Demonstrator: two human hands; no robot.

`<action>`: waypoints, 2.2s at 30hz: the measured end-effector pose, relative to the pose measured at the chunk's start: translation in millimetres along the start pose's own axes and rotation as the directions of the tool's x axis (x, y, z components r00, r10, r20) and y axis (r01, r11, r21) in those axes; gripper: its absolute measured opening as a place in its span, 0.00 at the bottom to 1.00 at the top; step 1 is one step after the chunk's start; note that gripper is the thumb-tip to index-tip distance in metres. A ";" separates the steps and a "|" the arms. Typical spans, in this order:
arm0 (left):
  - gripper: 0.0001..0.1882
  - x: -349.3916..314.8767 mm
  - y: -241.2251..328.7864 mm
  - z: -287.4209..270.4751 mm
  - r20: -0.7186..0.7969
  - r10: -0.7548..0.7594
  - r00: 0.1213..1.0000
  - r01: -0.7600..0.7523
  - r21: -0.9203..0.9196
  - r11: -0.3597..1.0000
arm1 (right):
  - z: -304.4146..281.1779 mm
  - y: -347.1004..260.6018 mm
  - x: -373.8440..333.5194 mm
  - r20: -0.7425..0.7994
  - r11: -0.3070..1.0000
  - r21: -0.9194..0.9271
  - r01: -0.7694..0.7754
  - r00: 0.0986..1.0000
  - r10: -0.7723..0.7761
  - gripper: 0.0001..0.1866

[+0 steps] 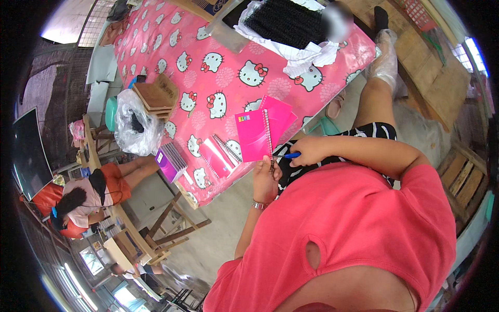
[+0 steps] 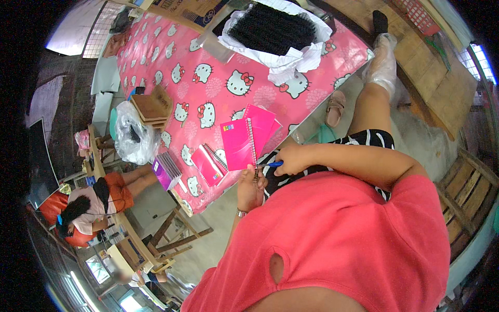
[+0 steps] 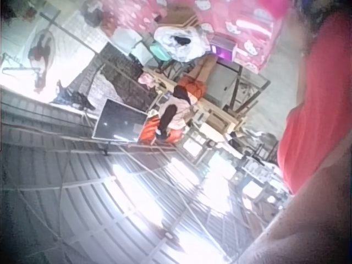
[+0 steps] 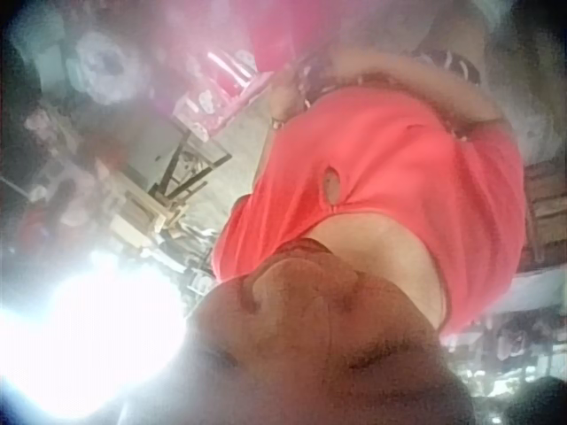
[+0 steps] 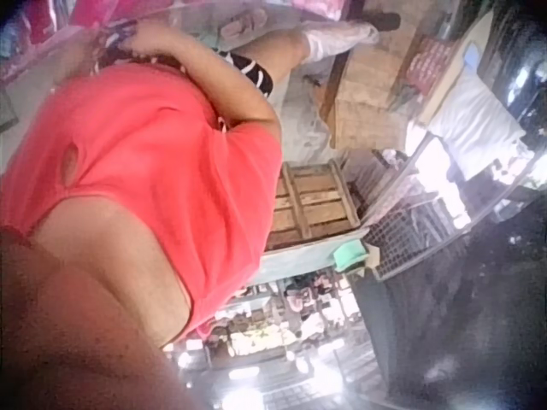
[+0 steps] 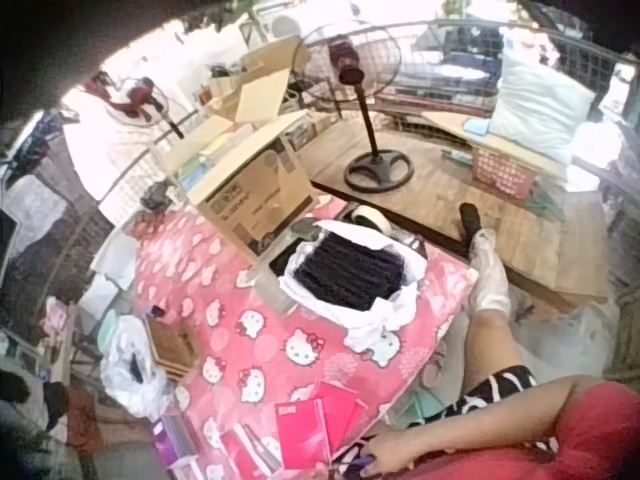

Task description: The person picks up a stack of small pink and white notebooks, aligns them by tapping them on the table, and places them into a cardboard box. Then they take one notebook and use blue-handled shears to trim or cut a thin white plastic spiral spine before returning it to the box.

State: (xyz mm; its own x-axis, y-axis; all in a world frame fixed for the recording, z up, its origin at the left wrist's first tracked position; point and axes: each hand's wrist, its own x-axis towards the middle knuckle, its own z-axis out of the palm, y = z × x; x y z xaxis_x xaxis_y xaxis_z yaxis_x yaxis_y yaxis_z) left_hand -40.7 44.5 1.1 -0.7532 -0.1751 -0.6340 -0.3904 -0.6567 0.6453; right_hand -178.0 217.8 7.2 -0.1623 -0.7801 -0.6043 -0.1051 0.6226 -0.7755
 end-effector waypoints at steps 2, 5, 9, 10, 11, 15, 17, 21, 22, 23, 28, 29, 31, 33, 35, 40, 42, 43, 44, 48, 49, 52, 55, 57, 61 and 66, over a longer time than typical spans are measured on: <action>0.16 -7.3 6.3 -3.7 -0.001 0.048 0.999 -0.049 -0.019 0.999 | -8.6 -4.6 -10.5 -0.121 0.961 -0.236 0.145 0.977 -0.177 0.22; 0.16 -14.1 18.1 -18.9 -0.108 0.183 0.977 -0.198 -0.143 0.970 | -36.9 -15.0 -35.1 -0.242 0.896 -0.411 0.169 0.927 -0.285 0.23; 0.15 -8.5 37.8 -48.4 -0.247 0.268 0.931 -0.329 -0.254 0.909 | -71.1 -1.9 -29.8 -0.606 0.898 -0.435 0.062 0.718 -0.343 0.26; 0.15 -3.7 38.2 -56.4 -0.248 0.259 0.933 -0.326 -0.285 0.901 | -78.2 2.5 -24.7 -0.670 0.863 -0.503 -0.049 0.653 -0.353 0.27; 0.16 -0.6 38.5 -60.3 -0.229 0.221 0.948 -0.290 -0.334 0.897 | -82.2 7.8 -18.6 -0.671 0.862 -0.504 -0.051 0.651 -0.354 0.27; 0.18 1.9 35.2 -61.7 -0.215 0.026 0.976 -0.140 -0.533 0.835 | -86.1 32.2 6.7 -0.749 0.768 -0.606 -0.207 0.473 -0.464 0.25; 0.19 -6.4 38.6 -59.9 -0.029 -0.055 0.998 0.025 -0.624 0.781 | -88.0 36.1 11.1 -0.729 0.729 -0.652 -0.210 0.437 -0.527 0.24; 0.17 -0.6 81.1 -47.7 -0.186 -0.049 0.981 -0.084 -0.642 0.762 | -85.2 24.3 3.2 -0.740 0.715 -0.662 -0.225 0.350 -0.575 0.20; 0.16 10.0 107.0 -58.0 -0.170 0.104 0.980 -0.187 -0.607 0.772 | -87.4 18.6 -3.3 -0.743 0.711 -0.663 -0.235 0.329 -0.583 0.18; 0.17 18.2 143.1 -71.1 -0.114 0.304 0.946 -0.311 -0.592 0.744 | -89.4 12.1 -6.7 -0.739 0.708 -0.667 -0.231 0.325 -0.590 0.18; 0.40 13.1 273.1 -41.2 -0.188 0.639 0.746 -0.605 -0.593 0.531 | -104.8 -24.3 -20.1 -0.683 0.674 -0.729 -0.121 0.193 -0.704 0.11; 0.42 12.9 277.2 -26.2 -0.219 0.611 0.760 -0.622 -0.515 0.589 | -110.9 -27.8 -21.1 -0.689 0.678 -0.724 -0.132 0.184 -0.700 0.11; 0.41 21.1 262.9 -2.7 -0.260 0.560 0.786 -0.618 -0.307 0.724 | -126.6 -31.9 -20.1 -0.687 0.680 -0.726 -0.102 0.078 -0.722 0.12; 0.32 41.4 220.3 -15.5 0.094 0.556 0.826 -0.564 0.163 0.810 | -147.2 -34.6 -17.0 -0.711 0.704 -0.700 -0.116 0.019 -0.703 0.11; 0.17 59.6 157.2 30.1 0.126 0.499 0.857 -0.502 0.416 0.758 | -174.2 -24.1 -7.3 -0.735 0.729 -0.668 -0.146 -0.021 -0.678 0.10; 0.11 90.1 96.3 50.8 0.496 0.606 0.622 -0.507 0.845 -0.172 | -217.6 -28.1 22.5 -0.839 0.737 -0.509 -0.445 0.063 -0.540 0.09; 0.12 96.2 83.1 47.3 0.464 0.564 0.683 -0.488 0.865 -0.121 | -224.1 -37.8 28.2 -0.865 0.767 -0.489 -0.415 0.122 -0.486 0.09; 0.12 98.9 80.9 47.0 0.437 0.513 0.739 -0.470 0.879 -0.073 | -226.0 -40.0 30.8 -0.888 0.796 -0.460 -0.393 0.177 -0.425 0.10; 0.12 101.5 81.1 45.7 0.442 0.507 0.740 -0.471 0.879 -0.077 | -225.5 -41.6 34.6 -0.891 0.800 -0.453 -0.393 0.174 -0.419 0.10; 0.12 100.8 87.5 50.4 0.350 0.470 0.810 -0.429 0.900 0.070 | -218.3 -44.9 48.5 -0.783 0.660 -0.593 -0.461 0.140 -0.606 0.07; 0.11 95.4 91.2 54.9 0.332 0.486 0.809 -0.435 0.893 0.115 | -217.1 -44.3 52.2 -0.776 0.652 -0.593 -0.472 0.122 -0.618 0.06; 0.09 69.4 105.9 67.4 0.352 0.536 0.767 -0.511 0.841 0.178 | -214.5 -45.5 49.9 -0.757 0.623 -0.601 -0.501 0.107 -0.644 0.05; 0.10 28.8 122.7 93.4 0.388 0.436 0.812 -0.456 0.888 0.059 | -219.6 -39.9 41.8 -0.706 0.530 -0.663 -0.529 0.207 -0.677 0.05; 0.10 22.5 121.2 92.6 0.600 0.343 0.723 -0.488 0.794 -0.362 | -227.3 -38.7 37.0 -0.782 0.665 -0.617 -0.421 0.241 -0.574 0.07; 0.15 27.5 91.4 81.0 0.648 0.400 0.648 -0.454 0.751 -0.480 | -235.8 -61.9 18.4 -0.862 0.864 -0.485 -0.135 -0.096 -0.499 0.10; 0.14 28.5 70.5 77.9 0.690 0.464 0.555 -0.409 0.712 -0.570 | -197.9 -57.0 -28.3 -0.655 0.661 -0.707 0.252 0.117 -0.746 0.13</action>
State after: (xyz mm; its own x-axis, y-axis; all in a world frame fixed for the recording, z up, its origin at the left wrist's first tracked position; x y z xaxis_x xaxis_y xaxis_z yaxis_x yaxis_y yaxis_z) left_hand -131.0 50.4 61.7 -0.9647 0.1046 0.2415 0.1538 0.9687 0.1951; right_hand -361.6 216.7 104.8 -0.5835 -0.5149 0.6280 -0.8042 0.2584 -0.5353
